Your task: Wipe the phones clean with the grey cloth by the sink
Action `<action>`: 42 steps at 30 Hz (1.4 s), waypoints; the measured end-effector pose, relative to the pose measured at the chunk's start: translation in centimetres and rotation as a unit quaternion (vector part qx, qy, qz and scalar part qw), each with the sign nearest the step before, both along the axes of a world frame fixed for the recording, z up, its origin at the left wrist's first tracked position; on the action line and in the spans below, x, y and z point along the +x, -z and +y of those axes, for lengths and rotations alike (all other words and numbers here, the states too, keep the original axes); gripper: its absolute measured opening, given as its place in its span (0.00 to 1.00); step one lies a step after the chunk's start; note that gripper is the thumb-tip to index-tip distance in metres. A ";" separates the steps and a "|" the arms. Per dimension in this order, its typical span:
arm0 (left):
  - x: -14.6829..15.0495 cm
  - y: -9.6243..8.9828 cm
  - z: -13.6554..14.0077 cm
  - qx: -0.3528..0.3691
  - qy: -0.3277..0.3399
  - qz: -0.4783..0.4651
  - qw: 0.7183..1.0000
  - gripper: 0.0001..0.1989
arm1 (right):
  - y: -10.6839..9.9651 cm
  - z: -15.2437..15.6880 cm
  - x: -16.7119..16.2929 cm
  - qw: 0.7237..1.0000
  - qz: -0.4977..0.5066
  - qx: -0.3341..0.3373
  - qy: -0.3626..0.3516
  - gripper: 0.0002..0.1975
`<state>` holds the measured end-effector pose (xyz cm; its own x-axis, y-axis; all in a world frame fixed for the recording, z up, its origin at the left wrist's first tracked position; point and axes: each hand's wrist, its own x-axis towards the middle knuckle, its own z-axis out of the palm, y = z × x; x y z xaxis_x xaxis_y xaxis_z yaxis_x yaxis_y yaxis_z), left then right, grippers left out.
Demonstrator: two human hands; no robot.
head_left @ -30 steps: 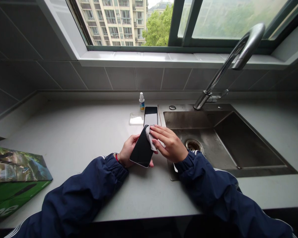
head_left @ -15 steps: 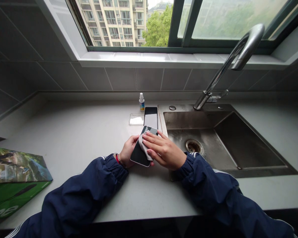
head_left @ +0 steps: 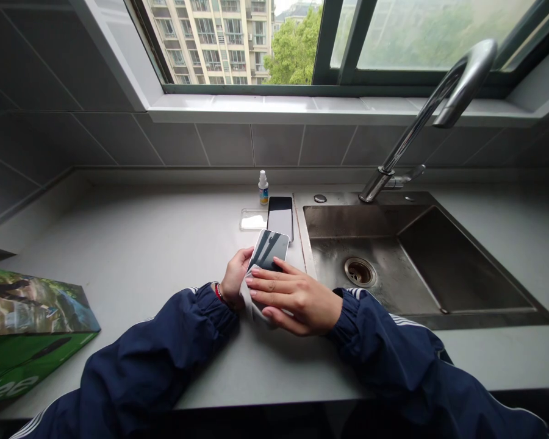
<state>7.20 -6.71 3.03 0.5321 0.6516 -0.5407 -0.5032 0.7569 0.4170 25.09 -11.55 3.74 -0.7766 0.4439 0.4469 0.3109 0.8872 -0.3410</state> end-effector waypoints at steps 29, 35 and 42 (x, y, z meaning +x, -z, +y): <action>-0.1 0.0 -1.2 0.148 0.220 0.008 0.964 0.56 | 1.3 1.3 0.6 0.976 0.019 0.014 0.215 0.24; -0.1 -0.3 -1.4 0.099 0.201 0.023 0.974 0.54 | 1.5 1.4 0.7 0.968 0.038 0.018 0.248 0.28; -0.1 0.7 -1.4 0.128 0.175 -0.009 0.976 0.49 | 1.2 1.3 0.7 0.974 0.018 0.007 0.224 0.27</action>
